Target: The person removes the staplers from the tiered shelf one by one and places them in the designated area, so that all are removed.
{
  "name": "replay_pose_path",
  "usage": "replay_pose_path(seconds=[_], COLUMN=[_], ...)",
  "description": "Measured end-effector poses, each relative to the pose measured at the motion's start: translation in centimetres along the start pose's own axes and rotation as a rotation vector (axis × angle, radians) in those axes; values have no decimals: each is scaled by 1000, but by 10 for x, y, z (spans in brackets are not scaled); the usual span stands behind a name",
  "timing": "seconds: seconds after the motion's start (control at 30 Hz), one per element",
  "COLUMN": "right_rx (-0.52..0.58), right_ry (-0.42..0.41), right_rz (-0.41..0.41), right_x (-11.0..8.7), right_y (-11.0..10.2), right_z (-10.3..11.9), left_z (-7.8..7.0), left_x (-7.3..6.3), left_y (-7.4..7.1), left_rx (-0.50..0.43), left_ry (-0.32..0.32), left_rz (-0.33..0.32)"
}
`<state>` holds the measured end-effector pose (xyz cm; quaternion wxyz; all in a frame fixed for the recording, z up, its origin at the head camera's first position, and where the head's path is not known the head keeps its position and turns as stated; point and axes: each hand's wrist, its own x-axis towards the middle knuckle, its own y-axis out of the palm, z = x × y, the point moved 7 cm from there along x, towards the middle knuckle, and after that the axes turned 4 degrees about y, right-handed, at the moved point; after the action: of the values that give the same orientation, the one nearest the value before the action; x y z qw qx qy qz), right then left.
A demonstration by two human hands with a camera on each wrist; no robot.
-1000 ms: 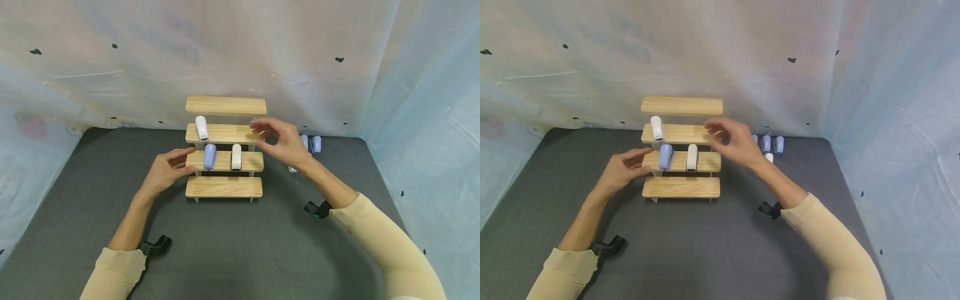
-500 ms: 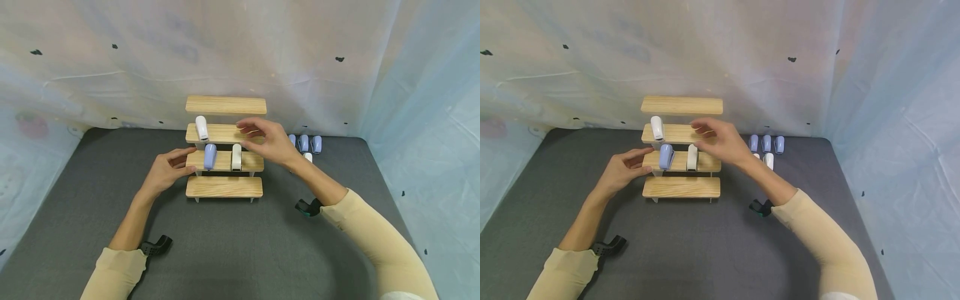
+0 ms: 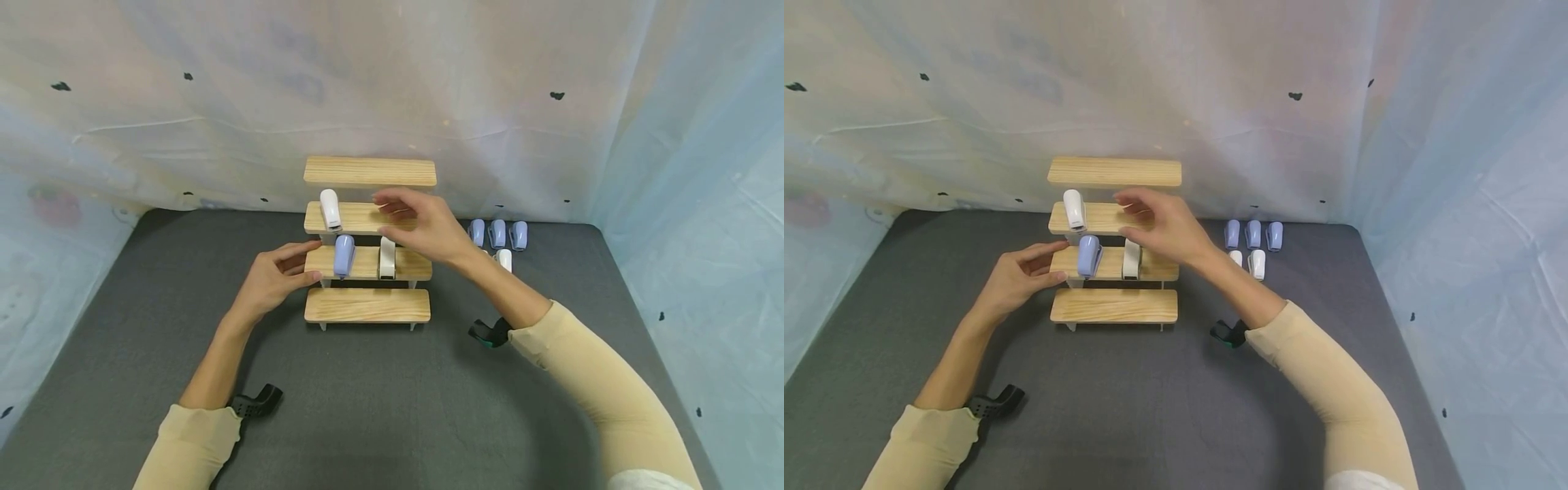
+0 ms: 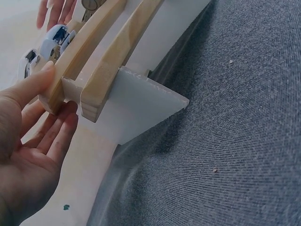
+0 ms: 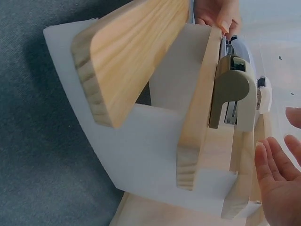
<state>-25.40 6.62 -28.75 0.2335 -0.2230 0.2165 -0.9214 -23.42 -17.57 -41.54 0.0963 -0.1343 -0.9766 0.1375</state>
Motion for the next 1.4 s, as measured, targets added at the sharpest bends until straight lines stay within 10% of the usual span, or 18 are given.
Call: replay_pose_path(seconds=[1.4], right_rx=[-131], right_ry=[85], right_rz=[105], right_x=[49], right_y=[45], right_z=[-26], left_z=[3], left_x=[1], left_y=[0], left_rx=[-20], left_ry=[11], left_rz=[4])
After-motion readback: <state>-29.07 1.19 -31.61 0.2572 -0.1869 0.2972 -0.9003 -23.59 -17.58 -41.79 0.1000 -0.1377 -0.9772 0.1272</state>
